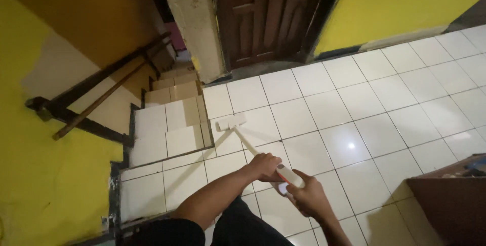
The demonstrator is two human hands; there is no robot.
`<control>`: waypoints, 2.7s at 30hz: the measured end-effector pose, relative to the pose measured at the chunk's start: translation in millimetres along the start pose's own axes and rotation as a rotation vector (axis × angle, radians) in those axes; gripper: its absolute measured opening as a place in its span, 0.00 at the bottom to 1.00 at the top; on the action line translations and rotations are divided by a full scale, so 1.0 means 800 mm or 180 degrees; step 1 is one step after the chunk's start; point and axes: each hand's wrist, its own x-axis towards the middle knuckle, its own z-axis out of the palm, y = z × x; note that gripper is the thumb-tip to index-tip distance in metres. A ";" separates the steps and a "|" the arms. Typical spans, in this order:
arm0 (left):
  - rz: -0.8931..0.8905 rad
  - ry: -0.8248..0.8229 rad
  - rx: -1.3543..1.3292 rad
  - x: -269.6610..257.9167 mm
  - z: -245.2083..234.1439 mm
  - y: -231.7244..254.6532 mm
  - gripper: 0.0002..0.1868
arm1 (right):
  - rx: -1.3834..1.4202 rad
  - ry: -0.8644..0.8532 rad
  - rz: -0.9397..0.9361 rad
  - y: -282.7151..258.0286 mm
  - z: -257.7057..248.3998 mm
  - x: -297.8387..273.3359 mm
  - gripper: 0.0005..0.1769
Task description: The person plugs a vacuum cleaner into a power strip, turns it on, and vacuums the tiled floor.
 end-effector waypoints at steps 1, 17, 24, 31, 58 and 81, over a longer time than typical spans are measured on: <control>-0.0008 0.0051 -0.0014 0.000 -0.011 -0.016 0.38 | 0.0072 -0.0015 -0.0011 -0.009 0.008 0.015 0.34; -0.0158 0.0073 -0.0049 0.030 -0.164 -0.282 0.29 | 0.0586 -0.0187 0.0162 -0.190 0.161 0.214 0.38; -0.0227 0.0073 -0.0170 0.030 -0.196 -0.329 0.29 | 0.0598 -0.0124 -0.0026 -0.208 0.199 0.259 0.39; -0.0447 0.0039 -0.0407 0.015 -0.208 -0.304 0.27 | 0.0511 -0.0232 0.0112 -0.229 0.188 0.240 0.38; 0.0375 0.0251 -0.0449 -0.112 0.017 0.023 0.33 | 0.0221 0.0012 0.0633 -0.023 0.068 -0.113 0.36; 0.0730 0.0073 -0.0299 -0.102 0.037 0.075 0.33 | -0.0418 0.0162 0.0437 0.024 0.042 -0.144 0.35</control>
